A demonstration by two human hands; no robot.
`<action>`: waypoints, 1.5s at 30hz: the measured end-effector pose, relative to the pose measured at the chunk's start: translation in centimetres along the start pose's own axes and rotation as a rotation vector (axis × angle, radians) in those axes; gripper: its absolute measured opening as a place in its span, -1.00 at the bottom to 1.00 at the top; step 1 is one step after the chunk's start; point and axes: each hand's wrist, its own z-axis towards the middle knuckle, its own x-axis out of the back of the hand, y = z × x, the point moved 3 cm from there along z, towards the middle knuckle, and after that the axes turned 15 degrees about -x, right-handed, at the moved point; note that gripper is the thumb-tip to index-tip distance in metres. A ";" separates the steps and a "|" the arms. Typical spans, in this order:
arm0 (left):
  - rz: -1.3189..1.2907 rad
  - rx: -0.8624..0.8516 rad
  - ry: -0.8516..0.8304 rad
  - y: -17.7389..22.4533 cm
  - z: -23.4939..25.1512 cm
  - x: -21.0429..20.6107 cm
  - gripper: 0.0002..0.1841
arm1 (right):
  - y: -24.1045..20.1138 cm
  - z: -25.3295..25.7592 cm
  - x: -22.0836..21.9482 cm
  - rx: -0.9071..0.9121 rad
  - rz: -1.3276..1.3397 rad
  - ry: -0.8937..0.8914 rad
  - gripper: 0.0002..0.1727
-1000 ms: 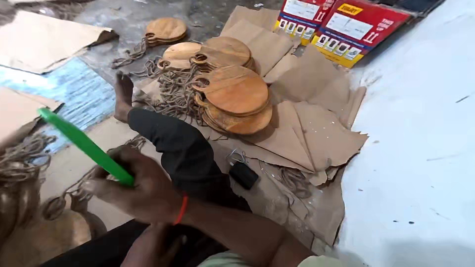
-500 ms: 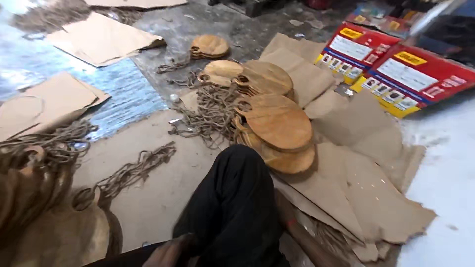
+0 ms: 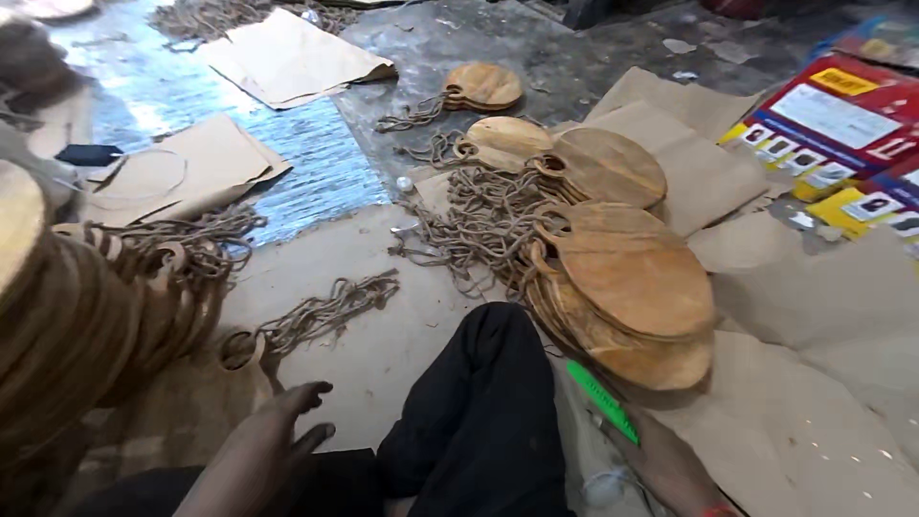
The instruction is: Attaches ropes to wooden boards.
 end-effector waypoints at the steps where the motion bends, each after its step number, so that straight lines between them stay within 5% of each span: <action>1: 0.006 -0.002 0.041 -1.7 0.8 0.6 -0.51 | -2.7 -0.1 1.2 0.075 0.098 0.101 -0.44; 3: -0.040 0.010 0.131 -4.9 2.6 1.0 -0.58 | -8.8 0.1 1.7 0.274 0.311 0.179 -0.49; 7: -0.135 0.132 0.157 -9.8 5.6 -1.6 -0.63 | -22.8 1.5 -3.3 0.468 0.590 -0.270 -0.58; 10: -0.158 0.192 0.064 -10.6 5.7 -3.0 -0.60 | -31.0 3.4 -9.2 0.262 0.886 -0.634 -0.62; 12: -0.161 0.206 0.137 -10.5 5.5 -1.9 -0.60 | -33.8 4.7 -12.4 0.090 1.021 -0.692 -0.63; 18: -0.071 0.303 0.445 -13.0 7.8 0.5 -0.63 | -34.8 5.1 -14.5 0.134 1.124 -0.774 -0.69; 25: 0.159 0.114 0.253 -14.4 20.3 -1.6 -0.55 | -34.6 7.4 -13.2 0.163 1.248 -0.610 -0.63; 28: 0.261 0.096 0.168 -15.0 23.3 -2.6 -0.75 | -34.7 8.0 -12.7 0.137 1.312 -0.568 -0.56; 32: -0.155 0.058 0.607 -12.3 21.0 1.3 -0.64 | -34.7 8.8 -12.8 0.142 1.291 -0.585 -0.43; 35: -0.407 -0.033 0.811 -9.9 16.2 7.6 -0.65 | -35.2 8.5 -13.4 0.217 1.217 -0.630 -0.60; 40: -0.439 -0.074 0.819 -9.5 7.8 13.2 -0.75 | -35.8 7.5 -14.0 0.264 1.204 -0.677 -0.67; 45: -0.360 -0.108 0.489 -5.6 9.1 9.5 -0.72 | -35.5 6.7 -14.5 0.278 1.130 -0.649 -0.68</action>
